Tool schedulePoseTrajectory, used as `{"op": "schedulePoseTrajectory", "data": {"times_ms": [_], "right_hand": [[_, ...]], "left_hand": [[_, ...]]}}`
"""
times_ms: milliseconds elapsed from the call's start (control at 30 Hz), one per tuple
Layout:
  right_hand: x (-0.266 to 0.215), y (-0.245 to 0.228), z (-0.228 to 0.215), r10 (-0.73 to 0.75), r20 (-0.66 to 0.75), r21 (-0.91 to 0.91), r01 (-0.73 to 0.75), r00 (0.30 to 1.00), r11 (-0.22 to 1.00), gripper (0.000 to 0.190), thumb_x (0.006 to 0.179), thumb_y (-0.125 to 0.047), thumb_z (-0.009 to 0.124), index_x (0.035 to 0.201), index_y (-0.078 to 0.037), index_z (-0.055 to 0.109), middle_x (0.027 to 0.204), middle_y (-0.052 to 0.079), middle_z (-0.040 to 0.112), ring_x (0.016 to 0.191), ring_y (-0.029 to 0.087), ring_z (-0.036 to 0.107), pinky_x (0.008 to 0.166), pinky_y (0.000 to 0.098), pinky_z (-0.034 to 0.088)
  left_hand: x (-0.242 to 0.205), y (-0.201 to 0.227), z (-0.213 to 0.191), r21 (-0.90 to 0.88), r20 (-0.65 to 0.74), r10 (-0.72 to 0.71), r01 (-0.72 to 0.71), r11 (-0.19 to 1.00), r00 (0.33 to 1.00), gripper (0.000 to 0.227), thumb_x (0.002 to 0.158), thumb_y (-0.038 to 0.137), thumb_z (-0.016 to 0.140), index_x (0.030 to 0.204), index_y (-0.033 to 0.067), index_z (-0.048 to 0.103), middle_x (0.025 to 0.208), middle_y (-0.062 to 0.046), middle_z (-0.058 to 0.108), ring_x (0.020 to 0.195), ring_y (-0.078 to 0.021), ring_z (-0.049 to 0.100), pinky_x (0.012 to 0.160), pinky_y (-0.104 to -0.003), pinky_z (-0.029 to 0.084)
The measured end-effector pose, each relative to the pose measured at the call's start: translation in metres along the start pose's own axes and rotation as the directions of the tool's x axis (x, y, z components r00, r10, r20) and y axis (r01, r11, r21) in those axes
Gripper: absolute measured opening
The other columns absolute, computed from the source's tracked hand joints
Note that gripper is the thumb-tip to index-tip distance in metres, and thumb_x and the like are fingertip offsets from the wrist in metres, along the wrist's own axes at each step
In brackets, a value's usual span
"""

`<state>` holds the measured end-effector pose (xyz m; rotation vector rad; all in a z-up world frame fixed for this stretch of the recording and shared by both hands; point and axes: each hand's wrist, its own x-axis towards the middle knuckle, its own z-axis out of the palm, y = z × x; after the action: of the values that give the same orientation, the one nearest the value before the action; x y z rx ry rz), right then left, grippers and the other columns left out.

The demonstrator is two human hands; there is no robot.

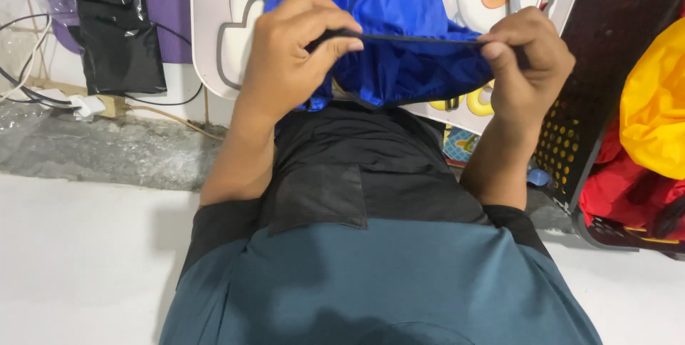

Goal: Trimming excess threads and finishing the elastic band of a blue fabric cap.

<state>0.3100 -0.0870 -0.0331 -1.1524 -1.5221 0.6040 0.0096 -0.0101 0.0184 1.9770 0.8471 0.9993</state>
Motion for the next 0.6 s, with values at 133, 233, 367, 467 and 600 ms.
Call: {"op": "schedulePoseTrajectory", "data": {"times_ms": [133,233,367,467,600], "right_hand": [[-0.006,0.009,-0.005,0.184,-0.048,0.212,-0.17,0.982,0.962,0.011,0.105,-0.009,0.065,0.102,0.0,0.06,0.096,0.01,0.058,0.085,0.017,0.047,0.088,0.0269,0.037],[-0.006,0.012,-0.007,0.269,-0.054,0.264,-0.246,0.962,0.933,0.006,0.106,-0.005,0.062,0.102,-0.004,0.058,0.097,0.005,0.058,0.082,0.011,0.044,0.085,0.023,0.035],[-0.005,0.013,-0.009,0.335,-0.117,0.289,-0.291,0.935,0.912,0.005,0.107,-0.007,0.064,0.103,-0.005,0.062,0.093,0.001,0.058,0.079,0.008,0.044,0.084,0.0206,0.034],[-0.003,0.011,-0.01,0.341,-0.132,0.297,-0.291,0.931,0.909,0.006,0.108,-0.008,0.064,0.103,-0.005,0.062,0.092,0.0,0.056,0.079,0.007,0.042,0.083,0.0203,0.032],[-0.005,0.014,-0.006,0.332,-0.13,0.306,-0.281,0.934,0.91,0.008,0.108,-0.009,0.064,0.102,-0.006,0.061,0.088,-0.002,0.055,0.075,0.006,0.042,0.08,0.0196,0.032]], "left_hand": [[-0.002,0.0,-0.002,-0.153,0.181,-0.105,0.133,0.979,0.978,0.008,0.094,-0.003,0.072,0.102,-0.0057,0.073,0.09,-0.01,0.071,0.062,-0.0139,0.049,0.059,-0.026,0.038],[-0.004,-0.007,-0.003,-0.28,0.273,-0.222,0.298,0.913,0.936,0.009,0.101,0.002,0.065,0.103,-0.0037,0.072,0.073,-0.001,0.058,0.06,-0.0072,0.041,0.056,-0.021,0.033],[-0.006,-0.018,-0.004,-0.417,0.259,-0.248,0.34,0.843,0.933,0.013,0.105,0.005,0.057,0.103,-0.0018,0.068,0.078,0.0,0.055,0.064,-0.0061,0.039,0.062,-0.019,0.032],[-0.007,-0.021,-0.006,-0.456,0.231,-0.267,0.347,0.82,0.935,0.016,0.105,0.009,0.056,0.104,-0.0022,0.068,0.077,0.001,0.054,0.063,-0.0048,0.037,0.061,-0.018,0.028],[-0.007,-0.021,-0.008,-0.453,0.184,-0.3,0.351,0.82,0.936,0.017,0.106,0.01,0.056,0.104,-0.0026,0.068,0.076,0.003,0.051,0.064,-0.0041,0.035,0.062,-0.018,0.027]]}}
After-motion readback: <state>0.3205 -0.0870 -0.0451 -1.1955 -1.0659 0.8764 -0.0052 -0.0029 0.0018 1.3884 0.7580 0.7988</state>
